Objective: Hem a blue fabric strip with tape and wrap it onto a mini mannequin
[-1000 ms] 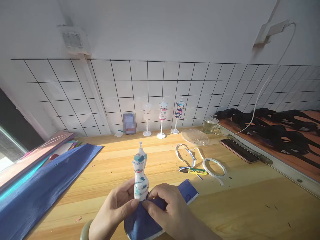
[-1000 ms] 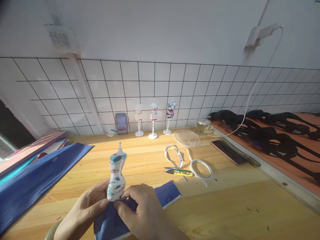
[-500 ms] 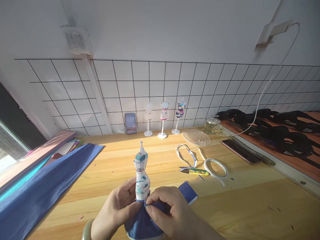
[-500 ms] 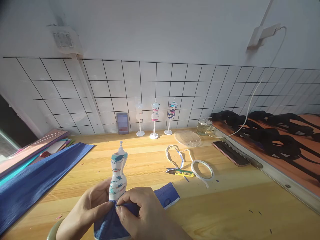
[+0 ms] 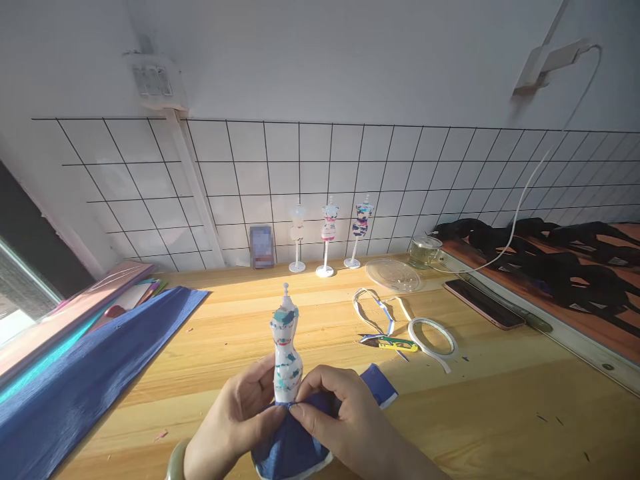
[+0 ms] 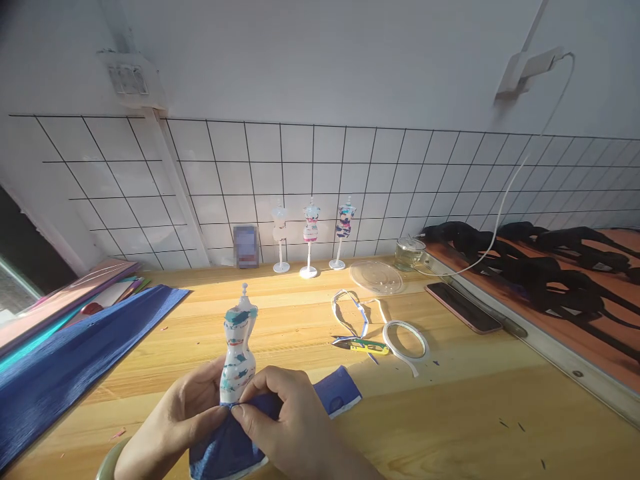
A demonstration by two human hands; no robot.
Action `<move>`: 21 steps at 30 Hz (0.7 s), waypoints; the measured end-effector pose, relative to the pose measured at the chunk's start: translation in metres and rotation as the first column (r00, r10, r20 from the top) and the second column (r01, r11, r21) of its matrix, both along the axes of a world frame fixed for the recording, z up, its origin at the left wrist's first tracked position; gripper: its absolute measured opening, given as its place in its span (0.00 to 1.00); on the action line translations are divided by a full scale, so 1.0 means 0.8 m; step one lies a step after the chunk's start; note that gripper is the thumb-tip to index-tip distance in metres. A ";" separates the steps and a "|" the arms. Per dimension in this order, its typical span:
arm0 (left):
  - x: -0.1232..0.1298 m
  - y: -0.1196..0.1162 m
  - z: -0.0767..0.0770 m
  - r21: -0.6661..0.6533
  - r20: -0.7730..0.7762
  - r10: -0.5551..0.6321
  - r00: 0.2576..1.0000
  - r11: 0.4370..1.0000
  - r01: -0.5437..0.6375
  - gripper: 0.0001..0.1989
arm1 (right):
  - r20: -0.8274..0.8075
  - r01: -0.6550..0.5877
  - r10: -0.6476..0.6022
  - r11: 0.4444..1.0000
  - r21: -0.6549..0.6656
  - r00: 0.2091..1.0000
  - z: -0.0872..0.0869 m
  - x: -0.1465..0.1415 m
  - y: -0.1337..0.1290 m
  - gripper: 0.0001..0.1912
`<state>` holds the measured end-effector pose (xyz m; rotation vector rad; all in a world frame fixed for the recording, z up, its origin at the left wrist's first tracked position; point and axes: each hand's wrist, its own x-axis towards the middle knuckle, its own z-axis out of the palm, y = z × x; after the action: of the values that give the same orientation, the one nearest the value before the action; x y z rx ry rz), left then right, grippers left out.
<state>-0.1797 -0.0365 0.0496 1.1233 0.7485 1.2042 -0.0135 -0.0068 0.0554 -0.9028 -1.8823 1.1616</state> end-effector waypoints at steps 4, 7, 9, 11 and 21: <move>0.000 0.000 0.004 0.016 -0.008 -0.039 0.999 0.999 0.039 0.23 | -0.033 -0.023 0.021 0.998 -0.056 0.999 0.003 0.001 -0.002 0.01; 0.001 -0.001 0.010 0.024 -0.023 -0.077 0.997 0.997 0.077 0.21 | -0.044 -0.051 0.046 0.993 -0.109 0.998 0.006 0.001 -0.003 0.02; 0.003 -0.002 0.012 0.030 -0.027 -0.077 0.997 0.997 0.077 0.21 | -0.040 -0.057 0.052 0.990 -0.131 0.998 0.007 0.000 -0.003 0.04; 0.006 -0.002 0.012 0.032 -0.017 -0.047 0.999 0.998 0.047 0.20 | -0.034 -0.049 0.045 0.990 -0.135 0.998 0.005 -0.002 -0.004 0.04; 0.008 -0.005 0.006 0.006 0.005 0.059 0.998 0.998 -0.059 0.18 | 0.024 -0.016 0.017 0.999 -0.045 1.000 -0.012 -0.002 -0.004 0.10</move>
<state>-0.1734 -0.0407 0.0548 1.1100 0.7793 1.2588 -0.0149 -0.0099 0.0461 -0.9315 -1.8934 1.2121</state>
